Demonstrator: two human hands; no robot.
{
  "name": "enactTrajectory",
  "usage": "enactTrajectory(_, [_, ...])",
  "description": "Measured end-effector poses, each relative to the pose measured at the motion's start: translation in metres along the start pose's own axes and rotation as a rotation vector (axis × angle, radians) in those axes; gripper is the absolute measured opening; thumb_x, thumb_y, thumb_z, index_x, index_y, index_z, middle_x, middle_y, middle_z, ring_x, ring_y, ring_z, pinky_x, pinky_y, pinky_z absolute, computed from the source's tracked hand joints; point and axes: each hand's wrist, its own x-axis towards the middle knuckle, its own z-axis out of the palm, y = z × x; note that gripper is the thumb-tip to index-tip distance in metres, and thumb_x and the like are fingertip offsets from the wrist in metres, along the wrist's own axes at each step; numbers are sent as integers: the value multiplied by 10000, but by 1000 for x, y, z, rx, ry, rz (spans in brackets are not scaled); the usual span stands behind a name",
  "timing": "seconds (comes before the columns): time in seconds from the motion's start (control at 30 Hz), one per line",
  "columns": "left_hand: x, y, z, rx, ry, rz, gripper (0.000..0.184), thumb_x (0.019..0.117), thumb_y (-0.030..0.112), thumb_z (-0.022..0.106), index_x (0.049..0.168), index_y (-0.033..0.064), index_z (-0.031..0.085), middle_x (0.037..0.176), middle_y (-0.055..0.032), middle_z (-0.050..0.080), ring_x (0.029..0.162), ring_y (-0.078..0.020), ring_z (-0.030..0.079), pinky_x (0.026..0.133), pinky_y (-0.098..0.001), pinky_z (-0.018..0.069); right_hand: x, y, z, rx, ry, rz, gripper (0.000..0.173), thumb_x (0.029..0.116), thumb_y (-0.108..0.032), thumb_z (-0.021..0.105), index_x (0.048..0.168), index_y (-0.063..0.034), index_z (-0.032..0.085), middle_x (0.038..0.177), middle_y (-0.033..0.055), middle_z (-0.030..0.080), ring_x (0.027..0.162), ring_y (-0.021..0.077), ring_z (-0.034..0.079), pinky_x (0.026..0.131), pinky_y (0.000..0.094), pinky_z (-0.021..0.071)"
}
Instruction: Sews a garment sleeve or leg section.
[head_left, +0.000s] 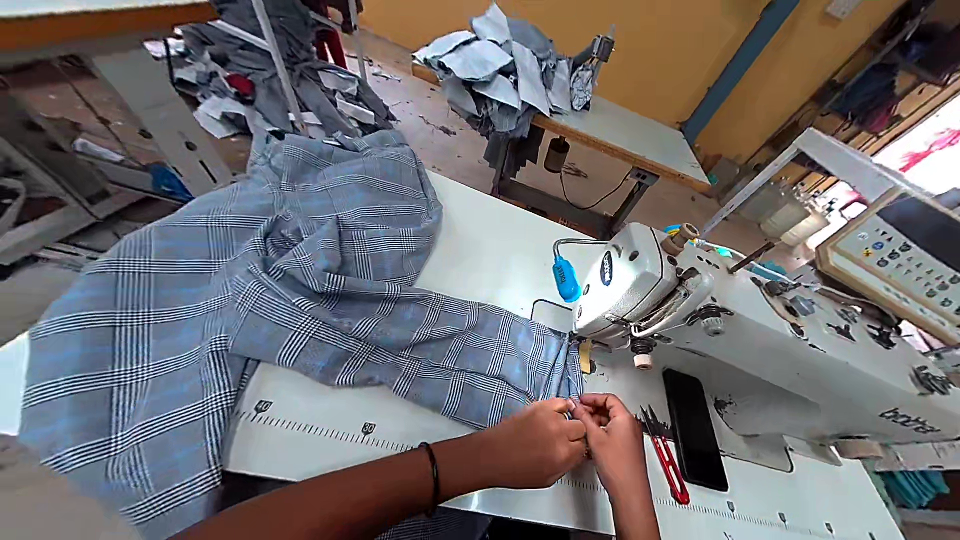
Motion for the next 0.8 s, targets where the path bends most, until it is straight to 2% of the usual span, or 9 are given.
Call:
enactTrajectory(0.1, [-2,-4,0,7,1,40,205,943,95,573,765,42,661,709,-97,643,647,-244,631,701,-376,495,10,-8,4,-87,-74,89,246,931,-41,693,1144,78,664,1030,182,683,898,223,655,840,372,527])
enactTrajectory(0.13, [-3,-7,-4,-2,-10,18,207,949,155,576,795,48,663,721,-95,656,675,-253,650,758,-414,502,11,-8,6,-105,-67,79,234,926,-19,674,1141,72,671,1019,177,687,882,219,657,829,369,529])
enactTrajectory(0.17, [-5,-11,-11,-5,-48,-38,220,949,230,596,847,48,664,742,-97,673,729,-269,682,865,-469,508,10,-8,8,-116,-48,52,229,915,4,654,1132,72,682,1019,183,679,866,226,650,812,371,528])
enactTrajectory(0.2, [-6,-14,-19,-11,-119,-120,265,941,292,627,928,31,667,790,-116,693,814,-298,712,976,-532,485,8,-6,10,-126,-26,17,228,900,22,643,1117,72,695,1018,193,667,850,235,640,790,372,526])
enactTrajectory(0.23, [-9,-19,-27,-27,-200,-201,334,938,327,648,980,-4,659,812,-151,685,845,-338,709,1014,-586,454,5,-4,12,-136,-13,-13,233,889,36,639,1108,72,707,1026,205,656,848,242,636,781,367,528])
enactTrajectory(0.33, [-18,-36,-36,6,-370,-277,478,946,406,608,1128,-29,691,862,-174,684,864,-366,684,923,-601,456,-10,5,26,-161,-1,-82,292,852,80,634,1133,97,712,1052,268,646,887,311,647,805,408,540])
enactTrajectory(0.43, [-18,-37,-37,-37,-481,-285,483,962,390,576,1200,-16,688,934,-181,673,948,-387,652,897,-607,425,-19,7,38,-173,21,-123,347,827,123,621,1164,110,704,1093,287,606,925,328,642,809,389,555])
enactTrajectory(0.6, [-29,-46,-23,17,-311,-217,431,903,372,573,1142,54,739,818,-88,663,807,-301,657,781,-535,465,-18,14,46,-140,33,-202,286,834,138,617,1100,113,720,1275,282,632,1093,433,648,921,508,545])
enactTrajectory(0.8, [-31,-55,-18,37,-295,-214,444,920,401,519,1142,92,747,785,-51,639,774,-257,631,786,-507,450,-12,14,49,-177,52,-217,285,839,137,617,1100,104,726,1275,261,646,1053,435,657,890,508,550])
